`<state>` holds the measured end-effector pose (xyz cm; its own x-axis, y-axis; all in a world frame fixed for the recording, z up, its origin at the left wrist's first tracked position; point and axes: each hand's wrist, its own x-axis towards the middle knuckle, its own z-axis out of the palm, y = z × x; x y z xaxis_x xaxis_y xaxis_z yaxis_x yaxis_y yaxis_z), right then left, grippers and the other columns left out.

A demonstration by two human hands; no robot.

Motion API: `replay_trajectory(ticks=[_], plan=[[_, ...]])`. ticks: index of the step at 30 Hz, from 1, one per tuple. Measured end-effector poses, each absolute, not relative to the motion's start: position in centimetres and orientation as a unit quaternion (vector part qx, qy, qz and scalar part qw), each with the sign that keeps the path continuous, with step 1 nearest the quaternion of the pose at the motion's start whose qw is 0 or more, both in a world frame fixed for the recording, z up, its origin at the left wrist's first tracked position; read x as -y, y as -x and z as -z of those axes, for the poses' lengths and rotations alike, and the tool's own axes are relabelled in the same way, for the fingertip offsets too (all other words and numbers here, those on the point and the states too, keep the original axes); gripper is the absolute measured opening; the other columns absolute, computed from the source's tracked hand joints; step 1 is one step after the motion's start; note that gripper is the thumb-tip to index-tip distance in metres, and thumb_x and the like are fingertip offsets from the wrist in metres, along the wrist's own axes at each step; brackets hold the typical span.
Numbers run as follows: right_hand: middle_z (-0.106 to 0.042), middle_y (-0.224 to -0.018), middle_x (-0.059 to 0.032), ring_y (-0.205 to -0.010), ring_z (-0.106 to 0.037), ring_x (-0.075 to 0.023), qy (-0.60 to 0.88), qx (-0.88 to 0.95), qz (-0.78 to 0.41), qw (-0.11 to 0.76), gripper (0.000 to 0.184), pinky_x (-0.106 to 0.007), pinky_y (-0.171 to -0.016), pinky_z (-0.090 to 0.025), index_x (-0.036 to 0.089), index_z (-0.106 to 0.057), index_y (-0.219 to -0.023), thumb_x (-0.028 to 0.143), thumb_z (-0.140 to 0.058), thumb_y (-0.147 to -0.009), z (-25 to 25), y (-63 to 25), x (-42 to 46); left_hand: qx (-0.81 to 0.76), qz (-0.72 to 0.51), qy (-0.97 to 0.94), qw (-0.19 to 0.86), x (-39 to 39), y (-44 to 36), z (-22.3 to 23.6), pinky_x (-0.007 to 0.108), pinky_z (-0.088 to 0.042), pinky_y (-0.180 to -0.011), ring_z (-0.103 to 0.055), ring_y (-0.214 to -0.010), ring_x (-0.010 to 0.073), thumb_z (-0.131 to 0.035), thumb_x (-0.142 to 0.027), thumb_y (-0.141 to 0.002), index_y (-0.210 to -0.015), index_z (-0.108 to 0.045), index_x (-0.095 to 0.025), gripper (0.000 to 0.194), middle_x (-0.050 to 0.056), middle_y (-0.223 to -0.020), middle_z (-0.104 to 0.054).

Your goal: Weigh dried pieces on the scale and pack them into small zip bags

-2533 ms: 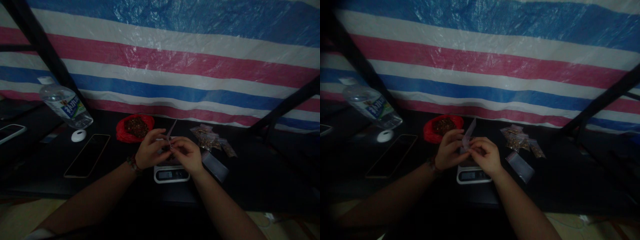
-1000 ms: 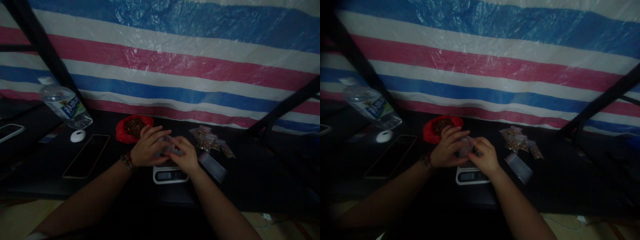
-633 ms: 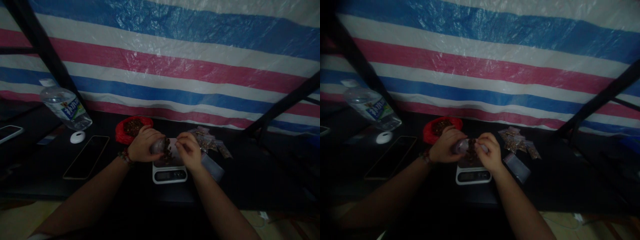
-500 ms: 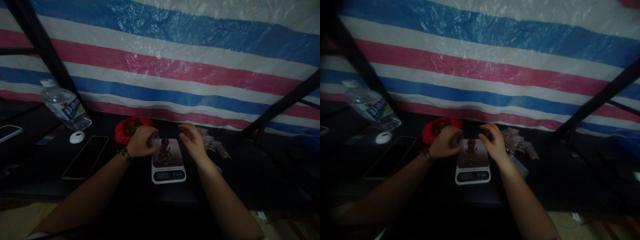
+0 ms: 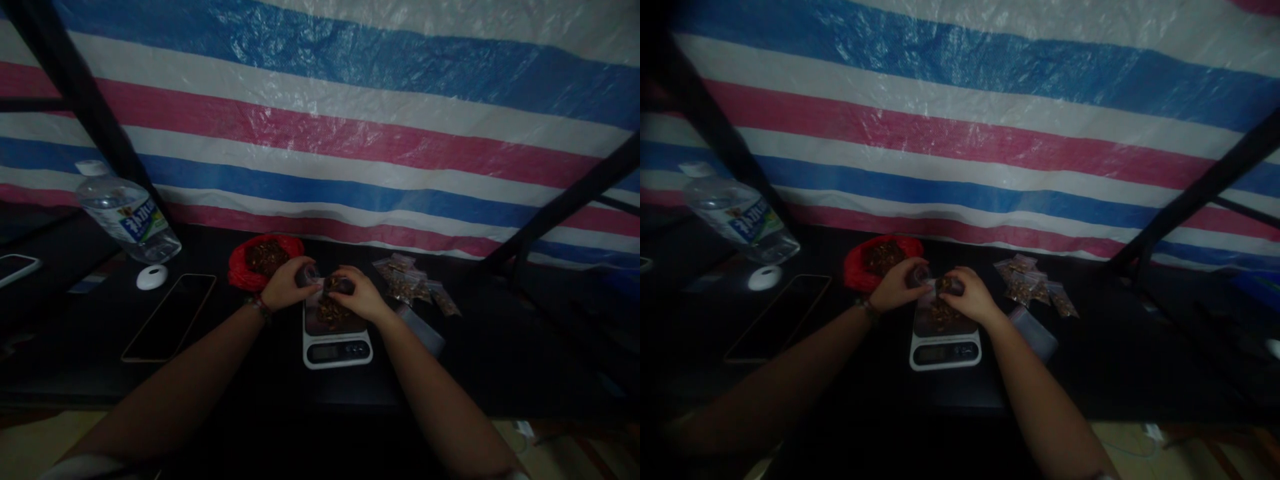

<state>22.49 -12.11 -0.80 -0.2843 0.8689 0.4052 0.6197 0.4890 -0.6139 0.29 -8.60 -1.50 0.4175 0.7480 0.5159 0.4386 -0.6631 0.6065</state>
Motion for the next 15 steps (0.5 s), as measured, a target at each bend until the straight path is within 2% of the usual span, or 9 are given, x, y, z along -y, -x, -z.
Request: replay_trajectory(ticks=[4,10,13,15], plan=[[-0.065,-0.107,-0.0064,-0.101,-0.061,-0.0207,0.465,0.743,-0.199,0.439,0.038,-0.038,-0.092,-0.047,0.021,-0.061,-0.109,0.023,-0.068,-0.071,0.4,-22.6,12.4,-0.35,-0.386,-0.829,0.204,9.0,-0.4,1.4,0.037,-0.05,-0.084,-0.062,-0.092,0.0219,-0.072,-0.041,-0.07,-0.115,-0.053,-0.017,0.055,0.007,-0.103,-0.064],[-0.062,-0.11,-0.0066,-0.1,-0.061,-0.0198,0.436,0.728,-0.231,0.475,0.047,-0.035,-0.086,-0.052,0.024,-0.057,-0.117,0.022,-0.069,-0.071,0.6,-22.1,12.9,-0.332,-0.384,-0.837,0.205,10.1,-1.6,1.0,0.038,-0.049,-0.086,-0.061,-0.098,0.0246,-0.073,-0.047,-0.067,-0.116,-0.053,-0.017,0.061,0.009,-0.109,-0.063],[-0.064,-0.103,-0.0053,-0.094,-0.064,-0.0193,0.433,0.709,-0.266,0.488,0.041,-0.035,-0.083,-0.054,0.023,-0.059,-0.108,0.025,-0.072,-0.069,0.7,-21.9,13.2,-0.331,-0.396,-0.829,0.215,10.5,-2.0,0.9,0.037,-0.049,-0.085,-0.062,-0.097,0.0241,-0.073,-0.045,-0.068,-0.115,-0.053,-0.017,0.059,0.009,-0.108,-0.064],[-0.064,-0.106,-0.0058,-0.099,-0.063,-0.02,0.421,0.726,-0.247,0.484,0.032,-0.035,-0.085,-0.053,0.023,-0.062,-0.101,0.026,-0.072,-0.071,0.4,-21.8,13.4,-0.33,-0.401,-0.825,0.225,10.6,-2.1,0.8,0.037,-0.049,-0.084,-0.062,-0.096,0.0237,-0.074,-0.045,-0.068,-0.113,-0.054,-0.016,0.058,0.009,-0.107,-0.064]])
